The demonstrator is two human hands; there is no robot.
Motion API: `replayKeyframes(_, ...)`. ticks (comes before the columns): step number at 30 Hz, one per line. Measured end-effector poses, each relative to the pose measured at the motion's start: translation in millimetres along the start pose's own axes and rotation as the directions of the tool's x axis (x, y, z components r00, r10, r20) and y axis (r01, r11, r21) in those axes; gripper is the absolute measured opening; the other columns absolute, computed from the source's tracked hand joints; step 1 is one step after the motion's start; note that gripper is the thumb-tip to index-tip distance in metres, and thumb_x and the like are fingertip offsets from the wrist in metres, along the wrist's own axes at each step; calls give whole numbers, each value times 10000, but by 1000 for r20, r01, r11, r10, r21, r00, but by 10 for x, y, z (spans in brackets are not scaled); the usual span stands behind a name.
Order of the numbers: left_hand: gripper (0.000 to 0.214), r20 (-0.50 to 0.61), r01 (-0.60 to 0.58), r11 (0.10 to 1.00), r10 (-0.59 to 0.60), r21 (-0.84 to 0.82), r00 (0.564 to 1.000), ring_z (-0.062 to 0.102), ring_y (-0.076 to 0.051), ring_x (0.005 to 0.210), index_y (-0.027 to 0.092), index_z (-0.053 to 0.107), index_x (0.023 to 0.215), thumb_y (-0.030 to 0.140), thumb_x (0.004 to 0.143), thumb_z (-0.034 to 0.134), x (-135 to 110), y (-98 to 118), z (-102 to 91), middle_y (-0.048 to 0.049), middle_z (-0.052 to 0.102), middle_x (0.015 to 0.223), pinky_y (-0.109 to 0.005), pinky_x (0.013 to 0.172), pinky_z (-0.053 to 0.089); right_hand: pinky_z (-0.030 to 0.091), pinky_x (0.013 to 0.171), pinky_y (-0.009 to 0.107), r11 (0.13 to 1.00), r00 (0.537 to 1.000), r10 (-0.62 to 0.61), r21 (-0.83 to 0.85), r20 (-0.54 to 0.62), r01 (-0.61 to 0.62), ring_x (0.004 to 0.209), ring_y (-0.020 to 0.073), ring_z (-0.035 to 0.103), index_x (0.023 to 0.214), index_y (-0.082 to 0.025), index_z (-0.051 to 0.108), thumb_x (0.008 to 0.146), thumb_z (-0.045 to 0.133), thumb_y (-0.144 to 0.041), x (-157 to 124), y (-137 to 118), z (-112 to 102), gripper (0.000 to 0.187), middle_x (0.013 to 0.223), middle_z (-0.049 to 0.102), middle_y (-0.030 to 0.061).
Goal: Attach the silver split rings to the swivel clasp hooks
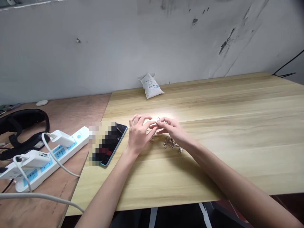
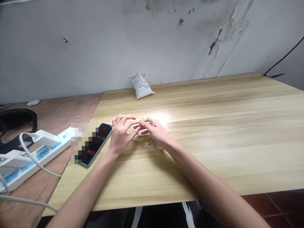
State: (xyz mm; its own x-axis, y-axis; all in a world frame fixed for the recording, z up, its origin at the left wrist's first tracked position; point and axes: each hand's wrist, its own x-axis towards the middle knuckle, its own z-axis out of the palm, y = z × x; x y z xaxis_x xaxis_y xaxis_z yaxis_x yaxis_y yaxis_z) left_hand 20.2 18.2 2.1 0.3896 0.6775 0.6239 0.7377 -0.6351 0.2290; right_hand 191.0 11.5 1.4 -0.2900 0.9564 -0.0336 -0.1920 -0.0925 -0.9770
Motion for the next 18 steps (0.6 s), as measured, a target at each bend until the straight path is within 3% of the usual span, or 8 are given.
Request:
replayKeyframes(5, 103, -4, 16, 997, -17, -80, 1000, 589, -223, 1060, 254, 696, 866, 299, 918, 620, 9, -4, -6, -18, 706, 1032, -442, 1024, 345, 562, 813, 369, 998, 998, -55, -30, 23, 56, 933, 186, 677, 879, -208, 562, 880, 618, -445, -17, 74, -30, 243, 928, 706, 44)
replayKeyframes(10, 87, -9, 23, 991, -24, -128, 1000, 585, -224, 1059, 248, 697, 860, 288, 908, 636, 20, -9, -25, -19, 698, 1039, -433, 992, 353, 521, 713, 303, 992, 994, -97, -85, -41, 93, 820, 162, 665, 876, -204, 580, 860, 631, -387, 1, 45, -76, 191, 842, 690, 30)
replayKeyframes(14, 49, -11, -22, 989, 21, -147, 1000, 586, -218, 1037, 245, 701, 879, 261, 894, 657, 21, -13, -17, -22, 693, 1026, -416, 949, 366, 504, 673, 288, 978, 984, -177, -107, 17, 178, 715, 125, 616, 944, -211, 652, 835, 682, -387, 30, 61, -126, 210, 897, 678, 30)
replayKeyframes(18, 42, -13, -34, 988, 32, -150, 999, 583, -218, 1055, 249, 704, 896, 250, 890, 663, 19, -44, -13, -22, 687, 1039, -410, 951, 370, 500, 686, 294, 965, 975, -222, -138, 27, 224, 727, 132, 601, 877, -199, 694, 840, 685, -405, 44, 65, -192, 210, 862, 695, 41)
